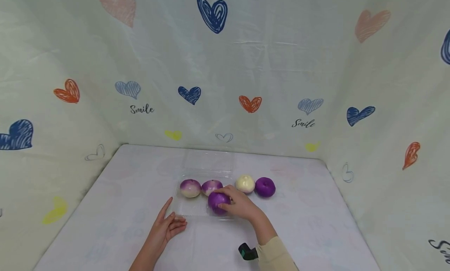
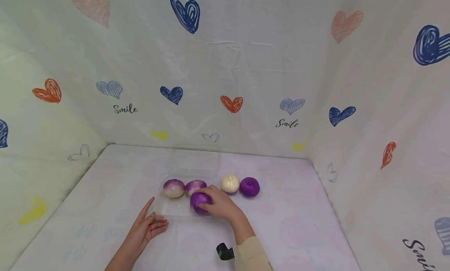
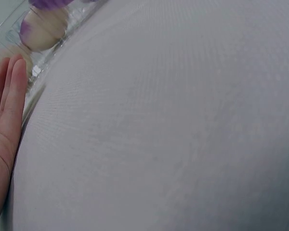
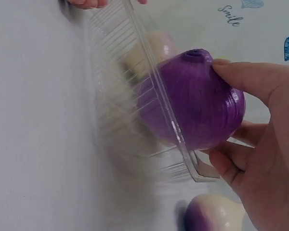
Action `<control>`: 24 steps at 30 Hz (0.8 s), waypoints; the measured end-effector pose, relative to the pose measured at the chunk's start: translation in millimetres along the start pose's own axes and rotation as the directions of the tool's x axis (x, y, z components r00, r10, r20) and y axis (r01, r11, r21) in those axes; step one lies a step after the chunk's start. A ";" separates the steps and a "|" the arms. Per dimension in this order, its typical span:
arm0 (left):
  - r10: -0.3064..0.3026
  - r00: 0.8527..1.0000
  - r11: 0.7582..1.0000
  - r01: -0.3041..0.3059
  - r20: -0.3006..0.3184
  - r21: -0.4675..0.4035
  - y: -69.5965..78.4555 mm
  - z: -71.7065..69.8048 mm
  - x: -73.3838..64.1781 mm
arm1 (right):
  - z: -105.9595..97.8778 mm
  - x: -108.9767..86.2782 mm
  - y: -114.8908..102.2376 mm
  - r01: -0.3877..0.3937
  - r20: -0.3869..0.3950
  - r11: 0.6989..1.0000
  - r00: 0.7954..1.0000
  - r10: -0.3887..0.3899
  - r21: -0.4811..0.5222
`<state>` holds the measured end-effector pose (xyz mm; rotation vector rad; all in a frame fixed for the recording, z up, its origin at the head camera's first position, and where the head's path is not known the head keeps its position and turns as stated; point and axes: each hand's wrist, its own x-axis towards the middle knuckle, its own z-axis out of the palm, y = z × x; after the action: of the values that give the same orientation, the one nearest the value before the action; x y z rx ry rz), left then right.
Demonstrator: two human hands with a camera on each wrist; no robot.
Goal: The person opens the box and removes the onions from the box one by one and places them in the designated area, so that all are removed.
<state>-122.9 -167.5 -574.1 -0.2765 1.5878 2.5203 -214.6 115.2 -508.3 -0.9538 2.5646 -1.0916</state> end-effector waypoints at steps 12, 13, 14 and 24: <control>-0.005 1.000 1.000 0.005 0.012 -0.013 1.4 0.8 -0.5 | -15.5 -27.3 11.1 -0.074 -0.175 0.932 0.974 0.144 0.354; -0.008 1.000 1.000 0.008 0.010 -0.012 1.4 1.0 -0.5 | -17.3 -30.0 13.9 -0.077 -0.194 0.923 0.968 0.160 0.376; -0.009 1.000 1.000 0.009 0.007 -0.013 1.4 1.1 -0.5 | -18.9 -32.5 16.8 -0.081 -0.214 0.917 0.961 0.176 0.390; -0.004 1.000 1.000 0.004 0.008 -0.012 0.4 0.7 0.3 | -32.5 -52.9 36.4 -0.146 -0.312 0.893 0.903 0.296 0.426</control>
<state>-123.3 -167.0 -573.5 -0.2704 1.5684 2.5260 -204.6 186.3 -514.4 -0.3631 2.4812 -1.7644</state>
